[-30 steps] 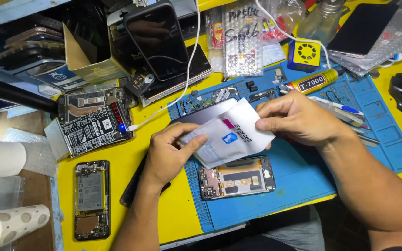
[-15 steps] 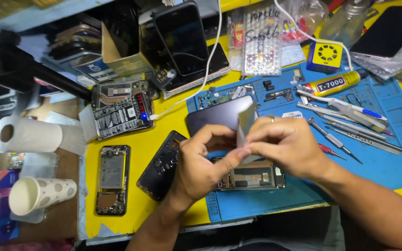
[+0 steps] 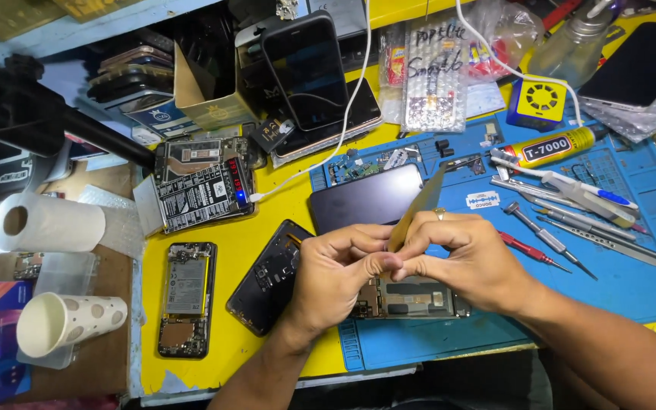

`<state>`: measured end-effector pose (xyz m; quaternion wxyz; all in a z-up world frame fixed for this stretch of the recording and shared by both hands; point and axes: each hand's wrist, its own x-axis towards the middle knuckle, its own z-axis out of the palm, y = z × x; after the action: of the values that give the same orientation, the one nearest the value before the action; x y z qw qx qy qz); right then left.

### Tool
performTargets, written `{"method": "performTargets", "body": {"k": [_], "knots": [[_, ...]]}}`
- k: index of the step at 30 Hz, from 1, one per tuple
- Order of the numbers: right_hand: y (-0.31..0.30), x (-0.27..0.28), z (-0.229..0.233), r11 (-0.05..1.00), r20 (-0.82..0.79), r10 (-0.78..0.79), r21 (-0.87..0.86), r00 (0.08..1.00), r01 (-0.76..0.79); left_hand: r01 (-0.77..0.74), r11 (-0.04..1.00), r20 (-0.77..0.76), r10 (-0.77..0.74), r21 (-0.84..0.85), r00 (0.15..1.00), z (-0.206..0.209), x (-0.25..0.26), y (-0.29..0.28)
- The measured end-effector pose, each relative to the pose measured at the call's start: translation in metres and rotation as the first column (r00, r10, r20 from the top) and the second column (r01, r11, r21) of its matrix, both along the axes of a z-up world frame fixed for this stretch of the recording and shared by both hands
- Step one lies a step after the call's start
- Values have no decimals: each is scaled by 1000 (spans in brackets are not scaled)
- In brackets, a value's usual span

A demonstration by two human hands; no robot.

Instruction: The person handles a smartphone battery, connecting a white charging cable to its port and observing the indicator light. They then place the battery into a disassembled phone chassis and later handle a small white packet.

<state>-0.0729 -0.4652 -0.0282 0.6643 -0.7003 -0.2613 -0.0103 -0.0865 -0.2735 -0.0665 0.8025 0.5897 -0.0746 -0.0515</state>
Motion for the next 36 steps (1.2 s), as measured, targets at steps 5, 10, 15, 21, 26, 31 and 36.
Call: {"method": "performTargets", "body": {"k": [5, 10, 15, 21, 26, 31, 36], "knots": [[-1, 2, -5, 1000, -50, 1, -17, 999, -2, -33, 996, -4, 34, 88, 999, -6, 4, 0], [0, -1, -11, 1000, -87, -13, -3, 996, 13, -42, 996, -12, 43, 75, 999, -8, 5, -2], [-2, -1, -22, 1000, -106, -9, 24, 994, 11, -63, 996, -26, 65, 60, 998, -8, 3, -5], [-9, -2, -25, 1000, -213, 7, -22, 977, -12, -36, 998, -114, 30, -50, 993, -22, 2, -9], [-9, -2, -20, 1000, -212, 9, -12, 977, -12, 10, 997, -120, -19, -75, 993, -8, 1, -6], [-5, -10, -13, 981, 65, -99, -163, 993, 108, 9, 973, 90, -31, 230, 995, 24, -3, 1], [-2, -16, -7, 962, 487, 35, -252, 872, 102, 48, 741, 165, -213, 670, 963, 29, -4, 4]]}}
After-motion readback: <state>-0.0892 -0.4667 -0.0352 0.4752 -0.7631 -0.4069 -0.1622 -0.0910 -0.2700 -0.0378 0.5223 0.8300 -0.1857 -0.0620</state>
